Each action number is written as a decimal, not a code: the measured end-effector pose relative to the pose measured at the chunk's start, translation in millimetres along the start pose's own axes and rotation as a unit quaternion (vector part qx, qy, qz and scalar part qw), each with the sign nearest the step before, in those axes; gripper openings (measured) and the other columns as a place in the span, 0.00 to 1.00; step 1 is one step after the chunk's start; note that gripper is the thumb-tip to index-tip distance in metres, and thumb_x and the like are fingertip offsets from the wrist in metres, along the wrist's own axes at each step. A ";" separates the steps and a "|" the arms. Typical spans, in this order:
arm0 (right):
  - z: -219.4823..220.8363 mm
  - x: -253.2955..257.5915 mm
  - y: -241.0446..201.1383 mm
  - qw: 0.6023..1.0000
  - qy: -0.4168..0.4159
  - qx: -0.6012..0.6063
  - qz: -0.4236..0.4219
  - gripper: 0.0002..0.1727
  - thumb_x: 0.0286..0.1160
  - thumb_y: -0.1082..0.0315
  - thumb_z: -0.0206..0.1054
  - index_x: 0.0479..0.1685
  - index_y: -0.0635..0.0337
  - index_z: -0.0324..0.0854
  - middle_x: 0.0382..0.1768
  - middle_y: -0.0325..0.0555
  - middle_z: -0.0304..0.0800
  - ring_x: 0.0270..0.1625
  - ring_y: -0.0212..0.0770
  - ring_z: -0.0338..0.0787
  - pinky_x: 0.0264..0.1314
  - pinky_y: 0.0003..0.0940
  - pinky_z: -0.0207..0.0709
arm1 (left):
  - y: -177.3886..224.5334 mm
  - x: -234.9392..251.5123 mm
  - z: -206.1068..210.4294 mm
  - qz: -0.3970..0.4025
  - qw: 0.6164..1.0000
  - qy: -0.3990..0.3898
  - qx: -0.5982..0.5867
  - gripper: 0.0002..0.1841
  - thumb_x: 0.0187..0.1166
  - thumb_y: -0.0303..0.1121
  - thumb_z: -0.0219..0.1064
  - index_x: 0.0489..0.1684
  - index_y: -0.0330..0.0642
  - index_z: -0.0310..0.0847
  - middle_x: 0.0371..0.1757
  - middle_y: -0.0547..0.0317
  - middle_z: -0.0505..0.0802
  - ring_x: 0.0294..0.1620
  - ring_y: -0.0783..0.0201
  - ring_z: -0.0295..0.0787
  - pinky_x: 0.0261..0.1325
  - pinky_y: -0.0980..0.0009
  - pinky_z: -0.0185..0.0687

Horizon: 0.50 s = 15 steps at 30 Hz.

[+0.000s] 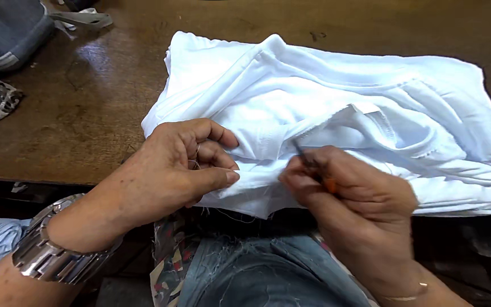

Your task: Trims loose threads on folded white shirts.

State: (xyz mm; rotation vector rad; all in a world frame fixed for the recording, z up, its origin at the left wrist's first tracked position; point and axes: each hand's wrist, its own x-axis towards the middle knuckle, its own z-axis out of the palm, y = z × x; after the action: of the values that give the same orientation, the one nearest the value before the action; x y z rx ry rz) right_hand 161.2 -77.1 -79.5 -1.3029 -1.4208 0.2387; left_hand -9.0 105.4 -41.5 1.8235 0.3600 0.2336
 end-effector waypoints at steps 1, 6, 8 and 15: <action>-9.5 -2.2 -2.6 0.998 -0.046 0.049 0.012 0.05 0.82 0.70 0.63 0.39 0.59 0.82 0.30 0.31 0.80 0.30 0.21 0.79 0.31 0.14 0.75 | -0.1 -0.3 -0.3 -0.004 1.000 0.002 -0.004 0.17 0.72 0.23 0.73 0.59 0.42 0.82 0.34 0.63 0.95 0.14 0.72 0.81 0.09 0.82 0.71; -18.5 -26.6 0.6 0.965 -0.247 0.091 0.017 0.12 0.81 0.64 0.64 0.29 0.58 0.80 0.24 0.34 0.79 0.28 0.21 0.77 0.28 0.15 0.68 | 3.4 -1.4 3.3 -0.027 0.999 0.013 -0.029 0.17 0.73 0.19 0.70 0.59 0.41 0.82 0.35 0.60 0.94 0.13 0.73 0.78 0.09 0.84 0.68; -6.7 -28.7 -0.3 0.985 -0.142 0.047 0.087 0.11 0.74 0.60 0.74 0.30 0.56 0.84 0.22 0.29 0.81 0.24 0.17 0.76 0.24 0.11 0.69 | 3.9 -0.7 5.4 -0.026 0.999 0.015 -0.037 0.17 0.71 0.18 0.70 0.58 0.40 0.82 0.35 0.58 0.94 0.13 0.71 0.80 0.10 0.82 0.72; 23.7 -7.3 -8.8 0.956 -0.010 0.163 0.245 0.04 0.69 0.70 0.78 0.30 0.57 0.89 0.16 0.35 0.80 0.15 0.24 0.71 0.14 0.16 0.62 | 9.0 -1.5 8.5 -0.010 1.000 0.022 -0.016 0.19 0.68 0.17 0.72 0.58 0.39 0.82 0.36 0.57 0.96 0.18 0.66 0.89 0.14 0.77 0.84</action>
State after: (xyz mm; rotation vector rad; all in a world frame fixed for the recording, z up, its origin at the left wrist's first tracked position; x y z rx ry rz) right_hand 135.7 -74.1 -85.2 -1.3555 -0.9990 0.7875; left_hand -6.4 94.9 -35.1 1.7851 0.4019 0.2640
